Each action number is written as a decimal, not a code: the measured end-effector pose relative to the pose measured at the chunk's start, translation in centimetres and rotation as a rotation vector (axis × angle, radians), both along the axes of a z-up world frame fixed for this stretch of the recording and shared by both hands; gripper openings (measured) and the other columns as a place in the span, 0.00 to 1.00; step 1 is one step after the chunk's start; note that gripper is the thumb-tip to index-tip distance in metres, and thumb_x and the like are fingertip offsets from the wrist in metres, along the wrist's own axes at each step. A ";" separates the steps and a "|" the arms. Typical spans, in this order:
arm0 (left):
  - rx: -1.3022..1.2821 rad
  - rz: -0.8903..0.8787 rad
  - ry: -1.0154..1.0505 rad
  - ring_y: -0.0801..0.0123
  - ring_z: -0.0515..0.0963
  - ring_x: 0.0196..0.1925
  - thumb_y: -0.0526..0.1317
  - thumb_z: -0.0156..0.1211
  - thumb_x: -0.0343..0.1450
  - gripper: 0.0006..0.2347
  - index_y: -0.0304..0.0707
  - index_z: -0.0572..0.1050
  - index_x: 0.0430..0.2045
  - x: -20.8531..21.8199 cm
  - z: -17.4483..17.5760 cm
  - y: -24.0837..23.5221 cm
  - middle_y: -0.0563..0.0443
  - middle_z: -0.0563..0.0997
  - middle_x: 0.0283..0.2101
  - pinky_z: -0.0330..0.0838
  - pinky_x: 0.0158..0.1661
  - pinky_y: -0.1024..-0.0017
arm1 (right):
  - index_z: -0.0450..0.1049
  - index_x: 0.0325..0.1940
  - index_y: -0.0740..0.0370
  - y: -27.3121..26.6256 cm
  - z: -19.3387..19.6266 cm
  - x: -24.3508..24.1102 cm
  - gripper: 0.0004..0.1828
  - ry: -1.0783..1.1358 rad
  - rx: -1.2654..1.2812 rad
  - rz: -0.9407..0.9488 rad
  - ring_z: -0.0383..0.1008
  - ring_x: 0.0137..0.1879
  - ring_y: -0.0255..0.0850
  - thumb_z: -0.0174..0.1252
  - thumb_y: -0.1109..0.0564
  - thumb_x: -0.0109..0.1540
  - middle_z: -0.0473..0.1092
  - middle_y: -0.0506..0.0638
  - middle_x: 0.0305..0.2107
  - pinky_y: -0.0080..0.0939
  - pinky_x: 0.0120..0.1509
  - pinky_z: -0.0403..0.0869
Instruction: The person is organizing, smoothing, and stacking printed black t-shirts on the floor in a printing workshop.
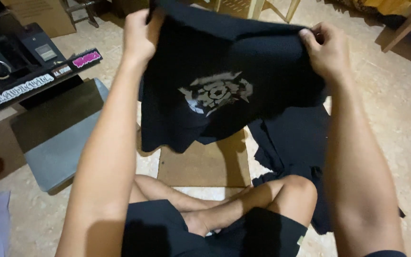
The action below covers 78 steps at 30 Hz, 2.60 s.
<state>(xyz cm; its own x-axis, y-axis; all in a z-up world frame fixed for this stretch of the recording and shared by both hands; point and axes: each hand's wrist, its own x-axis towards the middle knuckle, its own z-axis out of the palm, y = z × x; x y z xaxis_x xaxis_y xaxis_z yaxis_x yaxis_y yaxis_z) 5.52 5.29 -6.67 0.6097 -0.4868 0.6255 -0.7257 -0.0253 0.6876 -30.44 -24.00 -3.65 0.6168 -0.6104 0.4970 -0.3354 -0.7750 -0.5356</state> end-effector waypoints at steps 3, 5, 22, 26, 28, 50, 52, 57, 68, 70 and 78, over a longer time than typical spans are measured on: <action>0.029 -0.017 0.175 0.80 0.65 0.37 0.42 0.53 0.77 0.12 0.42 0.68 0.22 -5.0 1.2 5.2 0.65 0.70 0.30 0.61 0.33 0.71 | 0.70 0.44 0.55 5.9 5.5 -3.8 0.18 0.323 0.327 0.071 0.69 0.40 0.40 0.62 0.40 0.70 0.70 0.48 0.36 0.41 0.41 0.68; -0.018 -0.081 0.227 0.77 0.72 0.38 0.39 0.52 0.78 0.08 0.40 0.72 0.28 -6.9 0.6 7.5 0.61 0.75 0.33 0.67 0.36 0.73 | 0.74 0.46 0.57 9.4 9.2 -5.4 0.17 0.512 0.314 0.035 0.70 0.42 0.43 0.63 0.42 0.66 0.72 0.50 0.38 0.43 0.44 0.67; 0.211 0.491 0.253 0.48 0.80 0.41 0.39 0.41 0.75 0.11 0.45 0.73 0.45 0.6 -6.4 4.5 0.40 0.81 0.42 0.69 0.40 0.54 | 0.81 0.55 0.47 0.1 3.6 8.4 0.18 0.589 -0.129 0.097 0.75 0.45 0.48 0.56 0.50 0.61 0.78 0.51 0.43 0.51 0.48 0.70; 0.304 0.598 0.354 0.40 0.75 0.53 0.42 0.43 0.74 0.12 0.38 0.73 0.44 3.6 -16.9 0.8 0.37 0.78 0.49 0.68 0.50 0.49 | 0.82 0.52 0.50 -2.0 -7.7 14.1 0.21 0.602 -0.093 0.026 0.76 0.53 0.60 0.52 0.57 0.57 0.78 0.60 0.46 0.58 0.55 0.73; 0.357 0.586 0.396 0.45 0.73 0.63 0.42 0.43 0.75 0.19 0.37 0.73 0.58 3.7 -20.2 0.0 0.41 0.76 0.61 0.67 0.60 0.54 | 0.82 0.51 0.47 -4.4 -14.5 17.0 0.19 0.635 -0.032 -0.034 0.75 0.56 0.62 0.53 0.57 0.59 0.77 0.60 0.48 0.60 0.58 0.73; 0.144 0.586 0.394 0.32 0.71 0.63 0.40 0.55 0.77 0.20 0.30 0.65 0.63 4.9 -42.5 -7.5 0.24 0.65 0.62 0.67 0.63 0.45 | 0.63 0.69 0.69 -0.5 -38.5 24.3 0.25 0.199 0.237 -0.039 0.53 0.72 0.79 0.51 0.69 0.67 0.46 0.80 0.70 0.73 0.75 0.60; 0.190 0.543 0.019 0.34 0.73 0.59 0.35 0.62 0.73 0.18 0.28 0.70 0.58 2.9 -42.8 -6.5 0.30 0.72 0.55 0.68 0.58 0.46 | 0.66 0.67 0.67 0.5 -38.9 21.9 0.24 0.120 0.152 -0.049 0.59 0.68 0.80 0.53 0.70 0.66 0.50 0.80 0.68 0.72 0.71 0.64; 0.707 0.644 0.095 0.43 0.81 0.46 0.51 0.73 0.66 0.26 0.39 0.73 0.55 2.3 -46.2 -4.9 0.39 0.78 0.45 0.75 0.45 0.50 | 0.74 0.57 0.56 -4.4 -50.8 10.2 0.17 0.457 0.318 -0.604 0.79 0.49 0.57 0.56 0.49 0.66 0.74 0.57 0.41 0.58 0.48 0.78; 0.886 0.377 0.037 0.46 0.58 0.73 0.46 0.63 0.71 0.30 0.45 0.61 0.70 -7.3 -39.3 -4.5 0.37 0.59 0.71 0.54 0.64 0.41 | 0.79 0.54 0.59 0.9 -42.4 5.6 0.38 0.794 0.707 -0.452 0.78 0.52 0.67 0.58 0.23 0.62 0.74 0.67 0.44 0.68 0.49 0.77; 1.006 0.232 0.246 0.49 0.49 0.80 0.49 0.55 0.73 0.31 0.46 0.56 0.73 -9.6 -39.9 -3.2 0.38 0.51 0.78 0.43 0.71 0.39 | 0.82 0.51 0.60 0.2 -42.6 6.0 0.39 0.847 0.733 -0.334 0.78 0.54 0.68 0.58 0.23 0.60 0.77 0.71 0.42 0.68 0.50 0.77; 1.241 0.021 -0.048 0.47 0.49 0.79 0.60 0.42 0.76 0.31 0.49 0.54 0.73 -16.2 -40.8 0.3 0.41 0.52 0.77 0.41 0.68 0.30 | 0.81 0.53 0.48 -5.2 -48.1 3.2 0.20 0.740 0.548 -0.510 0.81 0.50 0.60 0.48 0.39 0.71 0.79 0.62 0.38 0.59 0.50 0.79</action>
<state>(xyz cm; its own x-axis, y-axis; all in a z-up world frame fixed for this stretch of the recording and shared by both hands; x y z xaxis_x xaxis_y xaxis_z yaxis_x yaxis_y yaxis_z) -10.70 5.54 -47.50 0.6134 -0.7558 -0.2290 -0.7413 -0.6510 0.1631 -27.19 -29.21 -51.77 0.2608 -0.9103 -0.3215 -0.9402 -0.1639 -0.2986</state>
